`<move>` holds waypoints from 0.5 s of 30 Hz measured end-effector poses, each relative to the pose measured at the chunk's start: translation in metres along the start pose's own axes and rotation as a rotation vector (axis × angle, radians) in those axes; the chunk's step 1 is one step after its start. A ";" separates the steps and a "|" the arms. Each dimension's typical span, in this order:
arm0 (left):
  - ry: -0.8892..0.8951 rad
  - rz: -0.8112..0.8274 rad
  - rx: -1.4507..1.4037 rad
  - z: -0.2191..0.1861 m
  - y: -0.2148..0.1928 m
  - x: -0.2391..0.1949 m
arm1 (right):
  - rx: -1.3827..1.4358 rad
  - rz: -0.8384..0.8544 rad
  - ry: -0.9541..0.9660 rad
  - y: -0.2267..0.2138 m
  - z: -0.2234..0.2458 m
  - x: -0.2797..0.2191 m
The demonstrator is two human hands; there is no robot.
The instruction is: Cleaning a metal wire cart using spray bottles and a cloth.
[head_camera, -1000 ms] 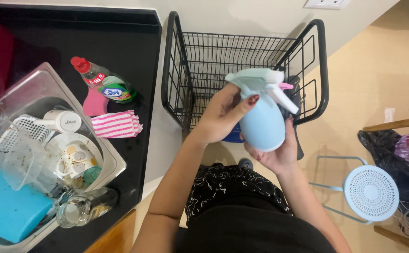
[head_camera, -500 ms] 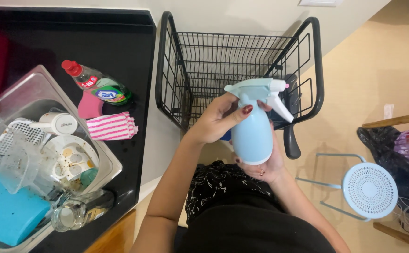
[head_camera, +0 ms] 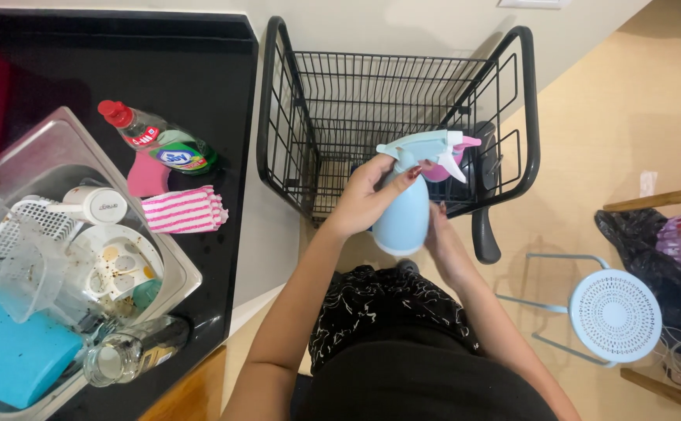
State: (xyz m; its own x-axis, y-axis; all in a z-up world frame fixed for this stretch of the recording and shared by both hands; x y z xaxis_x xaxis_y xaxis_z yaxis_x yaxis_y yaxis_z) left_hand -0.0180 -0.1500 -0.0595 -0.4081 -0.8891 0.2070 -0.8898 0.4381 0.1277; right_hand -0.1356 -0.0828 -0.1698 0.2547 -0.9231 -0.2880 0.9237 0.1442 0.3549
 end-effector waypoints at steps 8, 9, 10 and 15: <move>-0.067 -0.094 0.038 0.040 0.018 0.000 | -0.536 -0.028 -0.481 -0.003 0.033 -0.004; -0.074 -0.078 0.098 0.049 0.023 -0.002 | -0.523 -0.123 -0.409 -0.018 0.024 0.002; -0.081 -0.061 0.158 0.058 0.028 -0.003 | -0.508 -0.216 -0.336 -0.034 0.013 0.007; -0.119 0.106 0.033 0.084 0.041 0.007 | -0.521 -0.252 -0.397 -0.035 0.033 -0.009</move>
State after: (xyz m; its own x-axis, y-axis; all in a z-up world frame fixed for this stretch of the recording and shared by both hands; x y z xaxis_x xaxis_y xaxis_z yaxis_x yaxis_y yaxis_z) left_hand -0.0745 -0.1498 -0.1341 -0.5193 -0.8485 0.1014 -0.8461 0.5272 0.0787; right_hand -0.1794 -0.0915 -0.1505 -0.0175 -0.9969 0.0761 0.9829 -0.0311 -0.1812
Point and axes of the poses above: each hand's wrist, its own x-axis towards the middle knuckle, its own y-axis out of the palm, z = x × y, the point moved 10 cm from there along x, towards the middle knuckle, and after that the axes turned 1 degree about -z, right-handed, at the moved point
